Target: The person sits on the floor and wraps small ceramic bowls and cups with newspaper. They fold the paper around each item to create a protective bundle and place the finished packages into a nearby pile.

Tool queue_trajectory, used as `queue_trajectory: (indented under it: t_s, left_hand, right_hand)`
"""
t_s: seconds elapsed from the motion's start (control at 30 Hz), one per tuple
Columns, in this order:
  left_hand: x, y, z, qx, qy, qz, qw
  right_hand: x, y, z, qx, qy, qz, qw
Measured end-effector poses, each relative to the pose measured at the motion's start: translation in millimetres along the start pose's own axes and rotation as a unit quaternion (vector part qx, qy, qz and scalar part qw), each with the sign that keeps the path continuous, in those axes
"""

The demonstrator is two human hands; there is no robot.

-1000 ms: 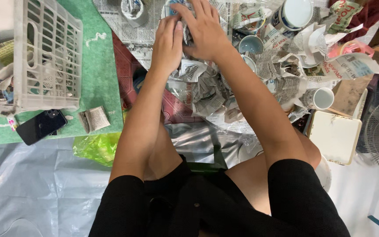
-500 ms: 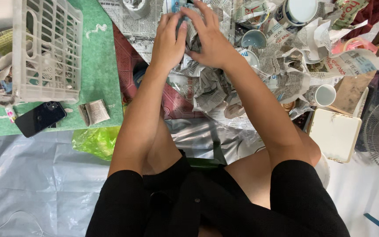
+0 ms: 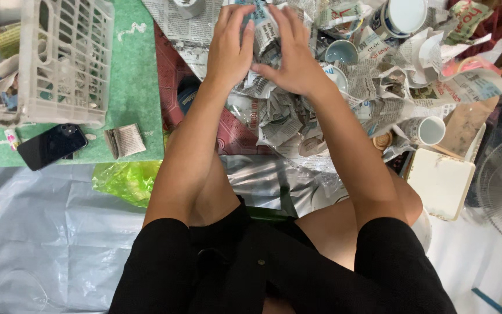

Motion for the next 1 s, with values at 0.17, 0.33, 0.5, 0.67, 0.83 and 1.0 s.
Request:
queue_trajectory:
  t_s: [0.17,0.33,0.5,0.67,0.83,1.0]
  left_hand:
    - [32,1,-30,0.069,0.096,0.013,0.993]
    - [92,34,-81,0.064,0.207,0.013,0.976]
    - [125,78,-188,0.078,-0.001,0.117,0.990]
    - [41,85,-325,0.138,-0.193,0.021,0.971]
    - [-43,90,-381,0.079,-0.425,-0.060,0.900]
    - [-89,85,-380,0.041,-0.407,-0.132,0.903]
  right_hand:
    - [-47,23,-24,0.102,-0.001,-0.003,0.995]
    - [-121,68,-16,0.148,-0.164,-0.029,0.975]
    - [-192,116,21,0.139,-0.348,-0.103,0.922]
    - [-231,156,65,0.147,-0.434,-0.169,0.873]
    - [-259,185,105,0.057,-0.436,-0.177,0.880]
    - [-277,192,124,0.013,-0.404,-0.161,0.900]
Point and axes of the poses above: each hand's wrist, its own y-axis away from the middle knuckle, its own z-axis out of the palm, x = y × z, the point moved 10 cm from there along -y, towards the middle knuckle, and after that the axes turned 4 degrees about z, right-handed, at the moved point
